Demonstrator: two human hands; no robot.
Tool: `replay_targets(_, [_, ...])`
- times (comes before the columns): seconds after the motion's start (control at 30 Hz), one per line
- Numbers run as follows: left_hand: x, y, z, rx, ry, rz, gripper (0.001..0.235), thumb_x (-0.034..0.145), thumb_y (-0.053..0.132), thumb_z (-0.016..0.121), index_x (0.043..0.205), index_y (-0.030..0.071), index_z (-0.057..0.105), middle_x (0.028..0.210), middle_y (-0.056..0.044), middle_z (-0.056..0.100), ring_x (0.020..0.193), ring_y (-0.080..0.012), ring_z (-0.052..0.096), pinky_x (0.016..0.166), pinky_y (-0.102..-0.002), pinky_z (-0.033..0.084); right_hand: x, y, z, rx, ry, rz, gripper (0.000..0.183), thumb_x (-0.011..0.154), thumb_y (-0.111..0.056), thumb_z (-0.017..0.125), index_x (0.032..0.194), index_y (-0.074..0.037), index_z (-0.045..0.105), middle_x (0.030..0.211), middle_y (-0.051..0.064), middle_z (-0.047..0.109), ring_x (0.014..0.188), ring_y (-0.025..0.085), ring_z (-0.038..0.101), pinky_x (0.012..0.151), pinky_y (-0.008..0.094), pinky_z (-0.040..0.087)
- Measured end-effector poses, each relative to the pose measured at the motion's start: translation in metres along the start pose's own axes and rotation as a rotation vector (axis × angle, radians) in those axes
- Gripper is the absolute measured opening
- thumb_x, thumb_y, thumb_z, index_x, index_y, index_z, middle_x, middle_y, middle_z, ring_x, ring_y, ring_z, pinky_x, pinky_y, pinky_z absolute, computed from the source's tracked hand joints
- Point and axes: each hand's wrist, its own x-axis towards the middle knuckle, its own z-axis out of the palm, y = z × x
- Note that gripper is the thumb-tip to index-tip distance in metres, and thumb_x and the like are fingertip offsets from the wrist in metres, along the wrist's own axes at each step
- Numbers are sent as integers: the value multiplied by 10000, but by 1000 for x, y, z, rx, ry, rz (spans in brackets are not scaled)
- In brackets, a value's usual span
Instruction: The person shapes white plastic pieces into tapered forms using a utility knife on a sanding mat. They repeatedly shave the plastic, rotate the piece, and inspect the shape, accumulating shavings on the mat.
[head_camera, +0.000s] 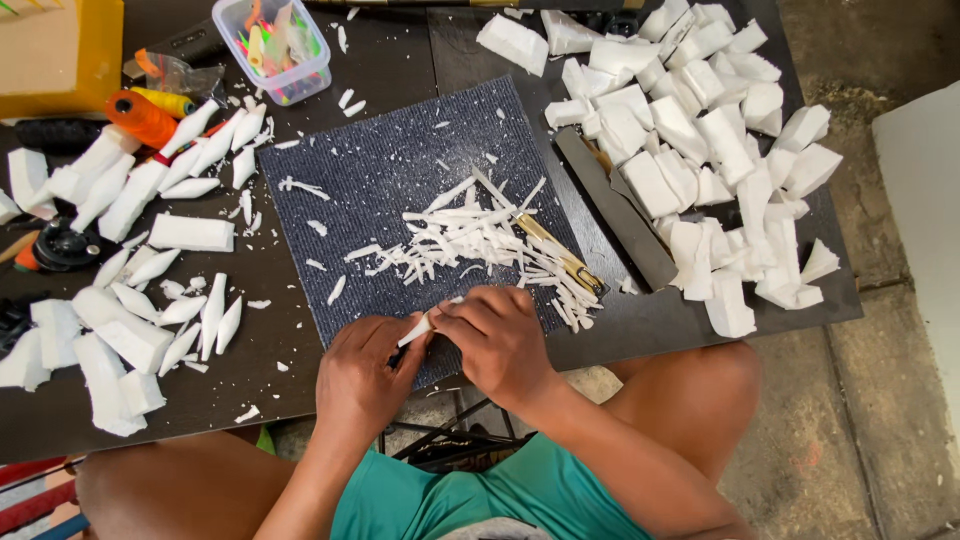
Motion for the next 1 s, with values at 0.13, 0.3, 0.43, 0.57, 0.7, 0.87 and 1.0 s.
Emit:
replay_targets(0.13, [0, -3, 3, -17, 13, 16, 139, 829, 151, 864, 949, 109, 808, 814, -64, 733, 744, -294, 733, 697, -407, 589, -19, 31, 20, -85, -39, 17, 133, 979, -105, 676, 986, -205, 763, 909, 1, 710, 1005, 219, 616, 901, 405, 379])
replay_targets(0.3, [0, 1, 2, -18, 38, -6, 156, 814, 126, 871, 951, 89, 806, 798, -90, 725, 712, -324, 724, 683, -426, 589, 0, 4, 5, -39, -1, -9, 161, 1005, -92, 637, 1030, -192, 761, 945, -10, 712, 1017, 200, 643, 881, 400, 398])
replay_targets(0.43, [-1, 0, 2, 4, 1, 6, 170, 818, 117, 863, 973, 79, 803, 824, -90, 730, 724, -311, 724, 692, -437, 592, -8, 22, 8, -96, -15, 30, 155, 979, -107, 652, 1010, -211, 763, 909, -28, 710, 991, 200, 635, 876, 418, 388])
replay_targets(0.57, [1, 3, 4, -2, 10, -24, 163, 829, 108, 855, 980, 71, 805, 820, -98, 732, 708, -318, 719, 685, -443, 594, -3, 11, 10, -22, 12, 15, 188, 989, -94, 616, 1044, -207, 756, 916, -12, 694, 991, 217, 626, 870, 417, 384])
replay_targets(0.7, [1, 6, 2, 13, -5, -23, 145, 844, 113, 862, 962, 62, 796, 796, -94, 715, 691, -317, 709, 657, -441, 585, 4, 21, -1, -64, 59, -26, 154, 1004, -67, 637, 1046, -161, 752, 930, 9, 699, 979, 226, 653, 850, 399, 414])
replay_targets(0.87, [-2, 0, 5, 22, 3, -27, 152, 833, 117, 852, 976, 91, 808, 815, -84, 727, 724, -312, 725, 698, -438, 596, -6, 12, 18, -18, 68, -38, 176, 1030, -149, 587, 1006, -208, 751, 925, -11, 700, 960, 216, 641, 847, 403, 390])
replay_targets(1.0, [-2, 0, 2, 16, -19, -32, 164, 849, 148, 847, 991, 78, 807, 826, -97, 732, 757, -333, 736, 717, -453, 596, 8, 23, -5, -50, 89, -38, 192, 1063, -95, 582, 1028, -160, 759, 884, 5, 683, 919, 235, 661, 837, 396, 442])
